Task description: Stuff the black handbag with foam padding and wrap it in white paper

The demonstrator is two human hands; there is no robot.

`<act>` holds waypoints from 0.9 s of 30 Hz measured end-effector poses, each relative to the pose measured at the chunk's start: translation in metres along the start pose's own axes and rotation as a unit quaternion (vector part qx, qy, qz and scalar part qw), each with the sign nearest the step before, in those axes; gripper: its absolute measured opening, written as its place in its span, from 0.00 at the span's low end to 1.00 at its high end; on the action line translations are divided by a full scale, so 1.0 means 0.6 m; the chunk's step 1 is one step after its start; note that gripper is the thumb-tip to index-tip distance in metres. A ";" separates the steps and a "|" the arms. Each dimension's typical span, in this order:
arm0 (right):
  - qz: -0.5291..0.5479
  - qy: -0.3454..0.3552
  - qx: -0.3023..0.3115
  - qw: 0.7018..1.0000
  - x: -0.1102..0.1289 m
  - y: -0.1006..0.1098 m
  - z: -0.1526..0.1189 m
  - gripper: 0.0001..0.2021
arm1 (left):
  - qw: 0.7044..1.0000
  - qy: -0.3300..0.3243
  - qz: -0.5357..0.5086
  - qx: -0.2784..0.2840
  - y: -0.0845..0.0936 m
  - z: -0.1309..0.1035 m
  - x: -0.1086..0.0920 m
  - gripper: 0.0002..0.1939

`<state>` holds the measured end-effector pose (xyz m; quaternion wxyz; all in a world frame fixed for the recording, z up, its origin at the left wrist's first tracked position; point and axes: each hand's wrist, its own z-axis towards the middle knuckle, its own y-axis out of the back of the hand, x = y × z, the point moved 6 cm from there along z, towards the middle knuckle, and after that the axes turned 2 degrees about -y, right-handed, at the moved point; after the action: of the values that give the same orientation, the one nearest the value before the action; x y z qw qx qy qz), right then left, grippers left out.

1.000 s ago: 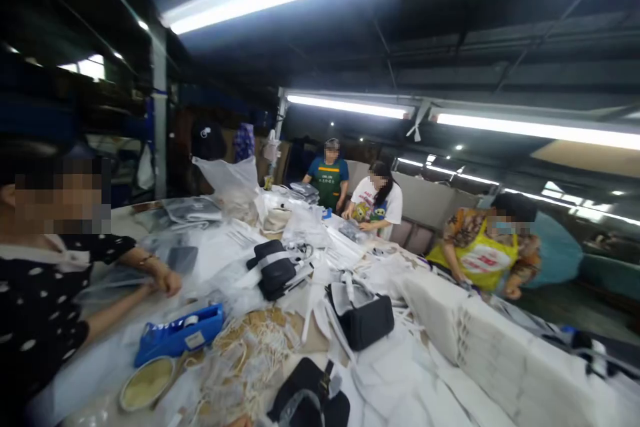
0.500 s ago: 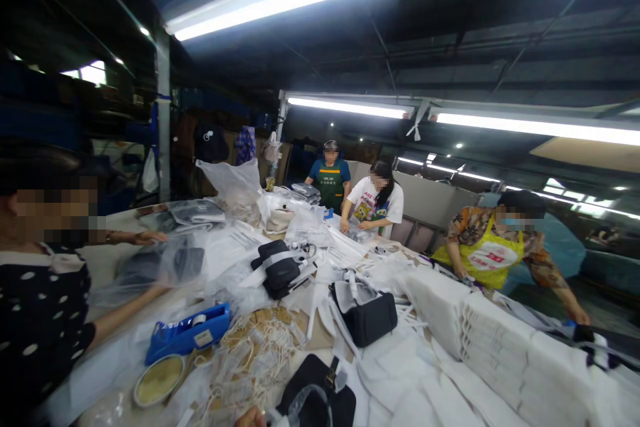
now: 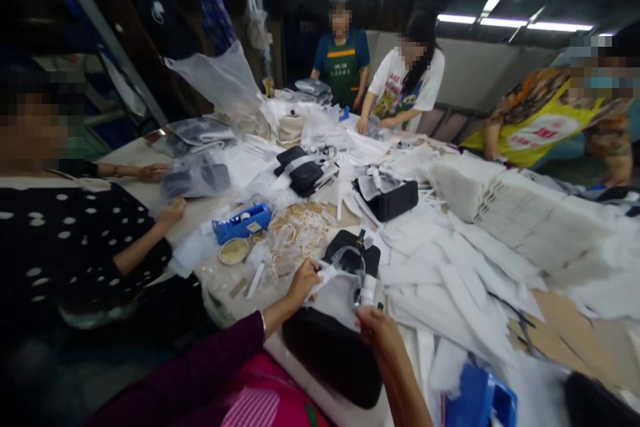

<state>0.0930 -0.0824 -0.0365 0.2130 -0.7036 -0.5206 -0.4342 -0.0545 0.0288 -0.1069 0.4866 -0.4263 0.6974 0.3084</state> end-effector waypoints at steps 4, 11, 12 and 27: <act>0.031 -0.055 0.050 0.997 0.005 -0.066 0.046 0.08 | 1.000 -0.011 0.020 0.012 0.000 -0.005 -0.008 0.17; -0.061 -0.105 0.029 0.992 0.022 -0.104 0.123 0.06 | 0.993 -0.029 0.116 -0.006 0.005 -0.016 -0.034 0.22; -0.076 -0.114 0.025 0.990 0.017 -0.102 0.127 0.06 | 0.991 -0.030 0.129 -0.011 0.006 -0.017 -0.037 0.21; -0.222 -0.119 0.038 0.967 0.017 -0.079 0.124 0.08 | 0.982 -0.041 0.185 0.007 0.002 -0.011 -0.035 0.06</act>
<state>0.0794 -0.0035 -0.0748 0.0748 -0.6082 -0.7016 -0.3636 -0.0549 0.0302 -0.0852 0.4520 -0.2739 0.7460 0.4052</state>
